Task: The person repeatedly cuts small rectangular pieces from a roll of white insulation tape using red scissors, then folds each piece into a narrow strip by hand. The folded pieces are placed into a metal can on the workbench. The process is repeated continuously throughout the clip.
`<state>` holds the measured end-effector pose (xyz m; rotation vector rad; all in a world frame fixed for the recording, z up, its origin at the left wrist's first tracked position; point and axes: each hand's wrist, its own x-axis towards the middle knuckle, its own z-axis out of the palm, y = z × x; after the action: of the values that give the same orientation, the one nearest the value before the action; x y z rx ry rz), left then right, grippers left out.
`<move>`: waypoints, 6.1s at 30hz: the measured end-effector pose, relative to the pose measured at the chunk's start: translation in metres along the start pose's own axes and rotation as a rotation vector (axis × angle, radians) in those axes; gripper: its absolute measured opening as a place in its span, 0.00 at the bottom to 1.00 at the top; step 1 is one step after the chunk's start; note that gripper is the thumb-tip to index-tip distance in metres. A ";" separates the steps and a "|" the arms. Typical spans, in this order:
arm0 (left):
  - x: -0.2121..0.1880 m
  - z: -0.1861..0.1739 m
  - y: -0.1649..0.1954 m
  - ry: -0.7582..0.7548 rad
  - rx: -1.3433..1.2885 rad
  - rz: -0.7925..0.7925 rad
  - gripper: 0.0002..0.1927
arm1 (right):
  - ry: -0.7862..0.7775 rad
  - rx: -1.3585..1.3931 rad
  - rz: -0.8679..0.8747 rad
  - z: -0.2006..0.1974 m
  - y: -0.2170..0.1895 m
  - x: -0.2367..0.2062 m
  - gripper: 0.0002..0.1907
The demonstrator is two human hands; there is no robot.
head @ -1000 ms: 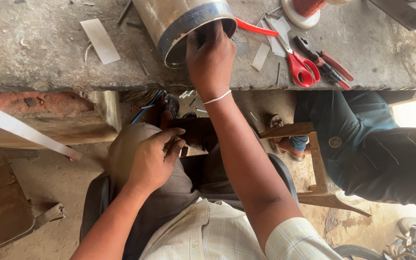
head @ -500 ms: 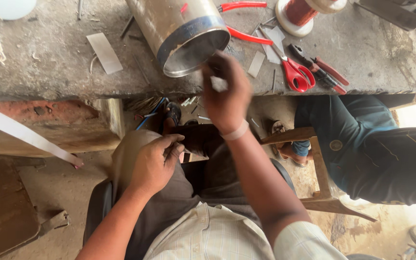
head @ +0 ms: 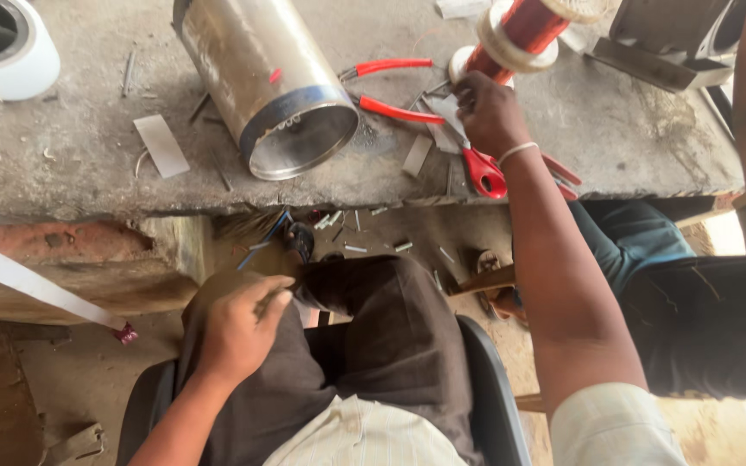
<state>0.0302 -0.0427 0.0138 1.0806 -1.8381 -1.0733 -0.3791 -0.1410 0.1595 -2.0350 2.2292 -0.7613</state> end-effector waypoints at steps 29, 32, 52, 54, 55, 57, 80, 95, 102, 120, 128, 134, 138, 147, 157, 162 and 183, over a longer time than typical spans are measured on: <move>0.096 -0.112 0.003 0.111 1.017 0.291 0.29 | 0.377 0.649 -0.090 -0.013 -0.013 -0.121 0.04; 0.070 -0.098 0.002 0.212 1.017 0.407 0.13 | 0.194 0.866 0.208 0.020 -0.038 -0.179 0.07; -0.025 0.066 -0.016 -0.078 0.236 0.286 0.31 | -0.070 1.355 0.764 0.183 -0.079 -0.257 0.08; -0.026 0.071 -0.020 -0.109 0.244 0.275 0.31 | -0.107 1.370 0.743 0.184 -0.077 -0.257 0.09; -0.025 0.073 -0.023 -0.136 0.280 0.270 0.31 | -0.128 1.376 0.729 0.185 -0.077 -0.257 0.09; -0.026 0.076 -0.026 -0.170 0.358 0.256 0.30 | -0.182 1.427 0.761 0.185 -0.079 -0.259 0.09; -0.016 0.066 -0.028 -0.020 -0.161 -0.197 0.14 | -0.524 1.422 0.622 0.185 -0.081 -0.265 0.17; -0.011 0.060 -0.023 -0.046 -0.190 -0.206 0.16 | -0.554 1.363 0.570 0.181 -0.088 -0.265 0.15; -0.011 0.059 -0.021 -0.016 -0.249 -0.158 0.14 | -0.595 1.344 0.501 0.181 -0.089 -0.265 0.12; -0.007 0.058 -0.021 -0.003 -0.347 -0.319 0.11 | -0.573 1.413 0.620 0.183 -0.091 -0.264 0.13; -0.006 0.058 -0.023 -0.031 -0.378 -0.345 0.11 | -0.558 1.404 0.630 0.184 -0.090 -0.264 0.11; -0.006 0.059 -0.024 -0.027 -0.403 -0.329 0.11 | -0.559 1.398 0.644 0.186 -0.087 -0.265 0.11; -0.007 0.060 -0.025 -0.014 -0.393 -0.333 0.11 | -0.566 1.415 0.639 0.187 -0.086 -0.265 0.11; -0.007 0.060 -0.029 0.000 -0.394 -0.331 0.11 | -0.573 1.463 0.669 0.188 -0.082 -0.269 0.12; -0.007 0.058 -0.026 0.032 -0.349 -0.344 0.10 | -0.535 1.477 0.713 0.196 -0.076 -0.273 0.15; -0.005 0.061 -0.024 -0.034 -0.517 -0.433 0.15 | -0.455 1.499 0.653 0.200 -0.071 -0.276 0.14; -0.001 0.042 0.009 -0.049 -0.569 -0.508 0.09 | 0.082 -0.326 -0.144 -0.025 0.028 -0.110 0.13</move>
<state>-0.0091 -0.0271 0.0059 1.1877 -1.1792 -1.7927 -0.3977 -0.0282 0.1382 -2.3705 2.4080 -0.5246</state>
